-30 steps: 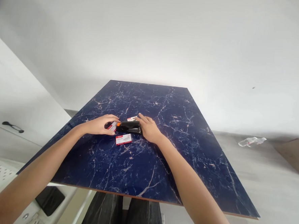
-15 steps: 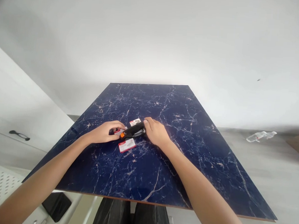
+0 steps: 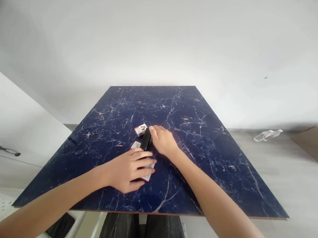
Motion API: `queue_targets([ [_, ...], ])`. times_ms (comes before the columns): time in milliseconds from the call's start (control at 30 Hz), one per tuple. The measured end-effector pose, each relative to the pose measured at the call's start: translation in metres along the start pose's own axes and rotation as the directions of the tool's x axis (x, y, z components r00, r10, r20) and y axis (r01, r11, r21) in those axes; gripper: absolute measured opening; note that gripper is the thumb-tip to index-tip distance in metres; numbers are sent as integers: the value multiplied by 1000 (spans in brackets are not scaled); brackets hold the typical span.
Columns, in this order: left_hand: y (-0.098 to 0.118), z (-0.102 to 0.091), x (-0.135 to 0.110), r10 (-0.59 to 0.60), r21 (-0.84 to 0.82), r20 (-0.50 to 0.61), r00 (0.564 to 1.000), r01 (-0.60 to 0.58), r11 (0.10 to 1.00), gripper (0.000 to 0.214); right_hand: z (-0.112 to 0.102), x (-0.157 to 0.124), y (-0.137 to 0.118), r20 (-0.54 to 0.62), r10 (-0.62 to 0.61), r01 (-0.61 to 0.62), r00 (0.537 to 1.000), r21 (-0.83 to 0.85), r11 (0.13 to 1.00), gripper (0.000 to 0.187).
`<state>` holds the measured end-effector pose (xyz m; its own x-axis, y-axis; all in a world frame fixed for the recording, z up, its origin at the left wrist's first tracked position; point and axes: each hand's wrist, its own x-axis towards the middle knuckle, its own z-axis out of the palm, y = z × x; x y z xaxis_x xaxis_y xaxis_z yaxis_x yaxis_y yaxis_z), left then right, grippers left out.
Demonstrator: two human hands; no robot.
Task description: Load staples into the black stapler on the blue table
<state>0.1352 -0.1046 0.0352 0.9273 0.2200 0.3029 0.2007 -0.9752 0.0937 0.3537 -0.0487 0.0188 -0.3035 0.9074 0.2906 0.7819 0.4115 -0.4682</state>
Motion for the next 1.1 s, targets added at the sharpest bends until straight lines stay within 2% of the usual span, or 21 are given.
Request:
queue_targets([
  [100,11,6,4,-17,36,73,997,14,999,47,2,0,1,-16,5,-5,1000,6,1000,47],
  [233,16,11,1,-24,21,47,999,23,1000,48,3,0,2,5,59,-59,998,57,997,51],
  [333,18,11,0,16,-80,-47,999,-20,997,45,1,0,1,17,68,-69,998,82,994,53],
  [400,13,5,-2,10,-141,-134,991,-29,990,43,0,0,0,21,57,-59,998,90,994,54],
  [467,0,-7,-8,-86,-162,-256,963,45,986,41,0,0,0,25,36,-38,999,76,996,54],
  [533,-20,-19,-16,-277,-173,-370,887,227,958,39,2,0,1,29,29,-30,999,48,998,53],
  [567,-30,-24,-21,-384,-197,-349,855,333,922,39,2,-1,1,31,36,-38,999,41,998,53],
  [633,-46,-29,-27,-482,-257,-121,868,441,860,43,3,-1,1,35,64,-66,997,52,996,53],
  [700,-54,-27,-30,-491,-302,111,864,500,812,47,3,-2,0,35,84,-86,996,82,993,54],
  [767,-55,-22,-30,-486,-337,197,851,525,782,49,1,-1,0,29,84,-87,996,99,991,54],
  [900,-53,-10,-28,-530,-377,167,832,550,745,61,1,1,-1,28,89,-92,996,117,989,50],
  [967,-52,-4,-26,-591,-363,127,797,592,720,70,4,1,-4,60,169,-179,984,226,958,45],
  [1033,-50,2,-23,-638,-322,64,767,621,715,76,8,1,-9,114,284,-306,952,382,872,38],
  [1100,-47,7,-19,-639,-243,-17,769,617,749,74,12,0,-15,97,349,-355,932,442,824,35],
])
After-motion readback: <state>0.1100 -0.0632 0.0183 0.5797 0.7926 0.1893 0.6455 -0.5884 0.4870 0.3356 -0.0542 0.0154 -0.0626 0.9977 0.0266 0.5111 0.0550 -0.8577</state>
